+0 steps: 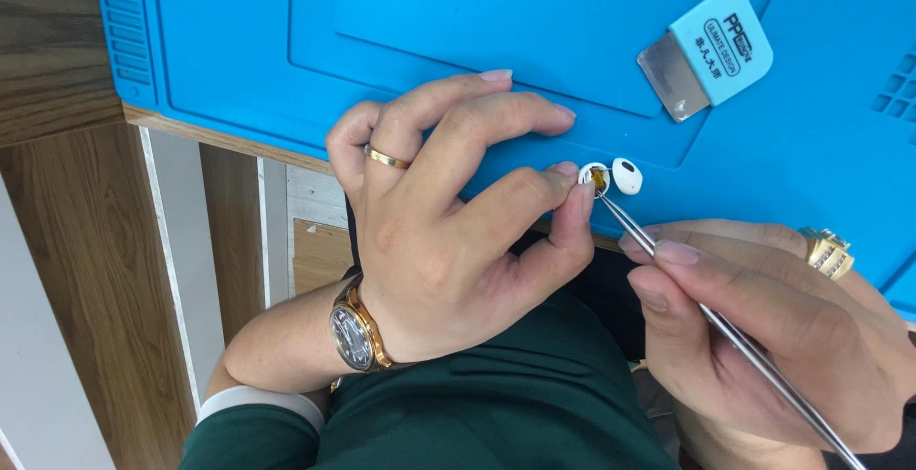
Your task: Repairing an AirPod by manipulating tiny internal components with tweezers on a specialized repair mat.
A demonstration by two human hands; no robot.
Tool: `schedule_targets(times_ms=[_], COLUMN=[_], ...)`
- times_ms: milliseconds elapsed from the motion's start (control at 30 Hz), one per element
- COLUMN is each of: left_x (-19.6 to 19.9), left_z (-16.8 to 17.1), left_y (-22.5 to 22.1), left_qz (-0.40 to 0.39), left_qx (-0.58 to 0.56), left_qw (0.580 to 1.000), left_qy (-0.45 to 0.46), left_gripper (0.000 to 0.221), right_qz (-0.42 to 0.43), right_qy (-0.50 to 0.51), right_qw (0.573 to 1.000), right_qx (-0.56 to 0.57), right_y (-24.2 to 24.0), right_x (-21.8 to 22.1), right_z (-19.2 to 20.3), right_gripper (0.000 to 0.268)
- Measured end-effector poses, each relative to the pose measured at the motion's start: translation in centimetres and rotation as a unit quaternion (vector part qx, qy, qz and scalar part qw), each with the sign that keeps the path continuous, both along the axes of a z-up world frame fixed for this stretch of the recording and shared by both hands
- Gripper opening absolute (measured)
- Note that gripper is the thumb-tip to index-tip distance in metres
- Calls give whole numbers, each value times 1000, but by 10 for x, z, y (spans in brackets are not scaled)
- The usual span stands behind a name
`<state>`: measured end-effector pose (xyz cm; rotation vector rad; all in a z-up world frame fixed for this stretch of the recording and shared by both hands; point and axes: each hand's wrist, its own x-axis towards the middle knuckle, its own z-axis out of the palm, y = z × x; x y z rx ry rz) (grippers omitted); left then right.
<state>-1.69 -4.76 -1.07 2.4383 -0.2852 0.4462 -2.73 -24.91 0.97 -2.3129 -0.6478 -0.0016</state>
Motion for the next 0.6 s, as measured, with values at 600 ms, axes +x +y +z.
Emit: schedule_targets(times_ms=[600], left_x=[0], left_z=[-1], left_y=[3], left_qz=[-13], left_qx=[-16], left_qw=[1000], left_qy=[5], left_gripper=[7], right_qz=[-1], right_qy=[-11], right_qw=[1000], right_qx=[20], right_y=[5], right_x=[-2], right_z=[4], right_gripper=[25])
